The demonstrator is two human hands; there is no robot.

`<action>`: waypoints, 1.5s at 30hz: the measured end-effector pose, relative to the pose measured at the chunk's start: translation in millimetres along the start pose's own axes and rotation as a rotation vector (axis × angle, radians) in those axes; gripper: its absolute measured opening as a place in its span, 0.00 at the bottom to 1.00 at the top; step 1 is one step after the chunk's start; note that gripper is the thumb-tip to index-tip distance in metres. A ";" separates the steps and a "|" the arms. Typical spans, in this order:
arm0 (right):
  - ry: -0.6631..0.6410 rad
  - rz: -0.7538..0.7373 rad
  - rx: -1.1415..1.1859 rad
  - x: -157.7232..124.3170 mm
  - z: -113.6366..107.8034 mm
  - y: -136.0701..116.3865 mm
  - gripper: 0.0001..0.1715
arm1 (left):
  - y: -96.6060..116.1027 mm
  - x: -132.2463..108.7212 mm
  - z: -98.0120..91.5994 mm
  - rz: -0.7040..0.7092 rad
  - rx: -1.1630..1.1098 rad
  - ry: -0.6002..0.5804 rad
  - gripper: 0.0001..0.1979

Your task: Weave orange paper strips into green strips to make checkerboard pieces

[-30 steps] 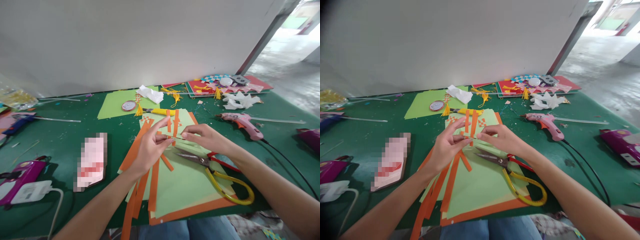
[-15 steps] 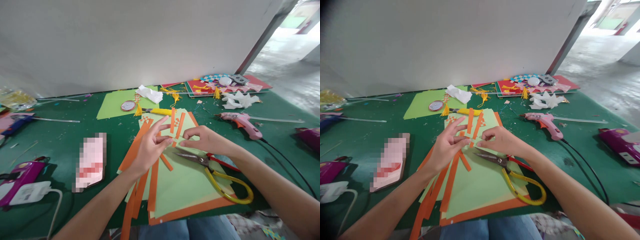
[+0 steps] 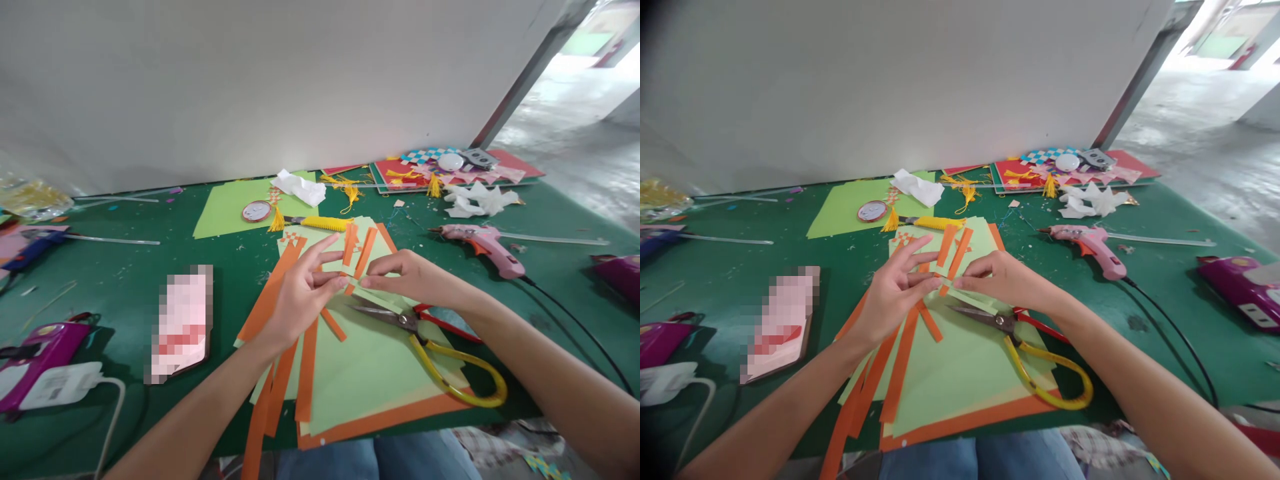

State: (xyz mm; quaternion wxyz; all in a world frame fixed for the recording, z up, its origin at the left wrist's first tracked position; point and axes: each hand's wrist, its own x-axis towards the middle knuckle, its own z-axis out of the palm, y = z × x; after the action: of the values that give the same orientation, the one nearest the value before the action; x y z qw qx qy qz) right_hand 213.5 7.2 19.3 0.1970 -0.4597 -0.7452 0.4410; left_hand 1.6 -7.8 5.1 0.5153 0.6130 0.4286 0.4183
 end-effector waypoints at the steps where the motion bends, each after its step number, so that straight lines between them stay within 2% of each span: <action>1: 0.002 0.003 0.002 0.2 0.3 0.1 0.26 | -0.2 0.0 0.0 0.000 0.002 -0.007 0.31; 11: 0.022 0.020 0.057 0.2 -0.3 -3.3 0.22 | -0.9 0.1 1.0 -0.006 -0.020 -0.025 0.28; 13: 0.048 0.028 0.162 1.2 1.1 -3.4 0.18 | -0.6 0.0 1.9 -0.021 -0.037 -0.032 0.29; 19: 0.169 0.157 0.580 5.9 17.0 1.9 0.19 | -2.5 -0.6 5.2 -0.040 -0.051 -0.116 0.29; 22: 0.252 0.164 0.670 6.8 21.7 2.5 0.17 | -3.6 -0.4 5.6 -0.056 -0.037 -0.096 0.29; 38: 0.313 0.123 0.591 5.2 16.5 -1.0 0.15 | 1.8 -2.0 4.5 -0.021 -0.026 0.018 0.21; 41: 0.277 0.085 0.563 4.5 15.1 -1.4 0.14 | 0.5 -1.6 4.5 -0.004 -0.051 0.036 0.19; 45: 0.209 0.060 0.401 2.6 12.6 -2.7 0.14 | 0.6 -1.2 4.4 0.036 -0.048 0.134 0.16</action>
State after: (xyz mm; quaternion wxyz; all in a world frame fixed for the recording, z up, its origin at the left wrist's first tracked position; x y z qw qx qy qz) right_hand 202.0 2.9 14.6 0.3471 -0.4766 -0.6043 0.5359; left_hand 5.5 -10.2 5.1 0.4926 0.5786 0.4408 0.4778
